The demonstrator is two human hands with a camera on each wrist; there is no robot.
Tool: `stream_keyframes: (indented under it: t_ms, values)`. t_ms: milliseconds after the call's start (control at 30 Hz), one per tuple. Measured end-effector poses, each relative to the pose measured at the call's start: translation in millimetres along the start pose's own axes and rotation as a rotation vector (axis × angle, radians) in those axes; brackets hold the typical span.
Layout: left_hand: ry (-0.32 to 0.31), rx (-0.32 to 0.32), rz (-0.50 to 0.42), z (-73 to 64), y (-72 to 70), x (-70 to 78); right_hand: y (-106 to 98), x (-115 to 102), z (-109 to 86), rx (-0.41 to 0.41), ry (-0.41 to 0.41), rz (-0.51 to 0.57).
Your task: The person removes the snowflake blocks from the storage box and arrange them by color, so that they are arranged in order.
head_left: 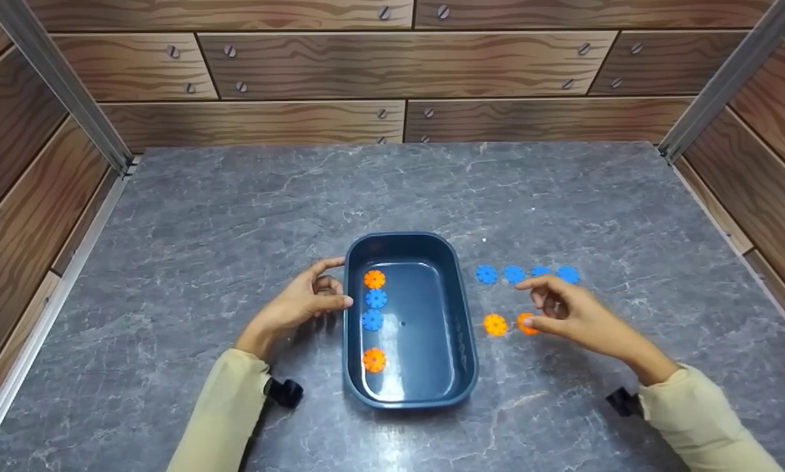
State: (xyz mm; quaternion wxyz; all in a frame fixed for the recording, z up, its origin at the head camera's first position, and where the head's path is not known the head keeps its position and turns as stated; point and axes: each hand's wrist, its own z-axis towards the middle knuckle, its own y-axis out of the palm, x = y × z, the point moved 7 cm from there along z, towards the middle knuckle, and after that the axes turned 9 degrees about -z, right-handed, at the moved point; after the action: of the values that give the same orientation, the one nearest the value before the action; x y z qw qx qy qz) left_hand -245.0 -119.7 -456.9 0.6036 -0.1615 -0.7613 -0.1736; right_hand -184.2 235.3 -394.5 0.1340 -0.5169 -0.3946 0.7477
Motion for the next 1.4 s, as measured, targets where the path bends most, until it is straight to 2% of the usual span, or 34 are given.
stream_keyframes:
  t_ms: [133, 233, 533, 733, 967, 1200, 1400]
  values:
    - [-0.009, 0.019, -0.007, -1.1, -1.8, 0.9, 15, -11, 10.7, -0.024, -0.051, 0.091]
    - [-0.011, 0.021, -0.012, -1.3, -2.2, 1.2, 25, -20, 17.7, -0.052, -0.075, 0.116]
    - [0.005, 0.008, -0.003, 0.4, -1.9, 3.0, 48, -50, 33.4, -0.166, -0.108, 0.109]
    - [0.005, 0.004, 0.0, 0.2, -0.4, 2.9, 59, -65, 41.8, -0.199, -0.142, 0.098]
    - [-0.004, 0.016, 0.006, -0.5, -0.6, 0.2, 72, -75, 50.3, -0.253, -0.116, 0.09]
    - [-0.015, 0.021, 0.002, -1.4, 0.3, -1.5, 84, -85, 56.9, -0.267, -0.146, 0.086]
    - [-0.006, 0.012, -0.026, -0.8, 1.3, -2.1, 94, -89, 62.1, -0.302, -0.134, 0.043]
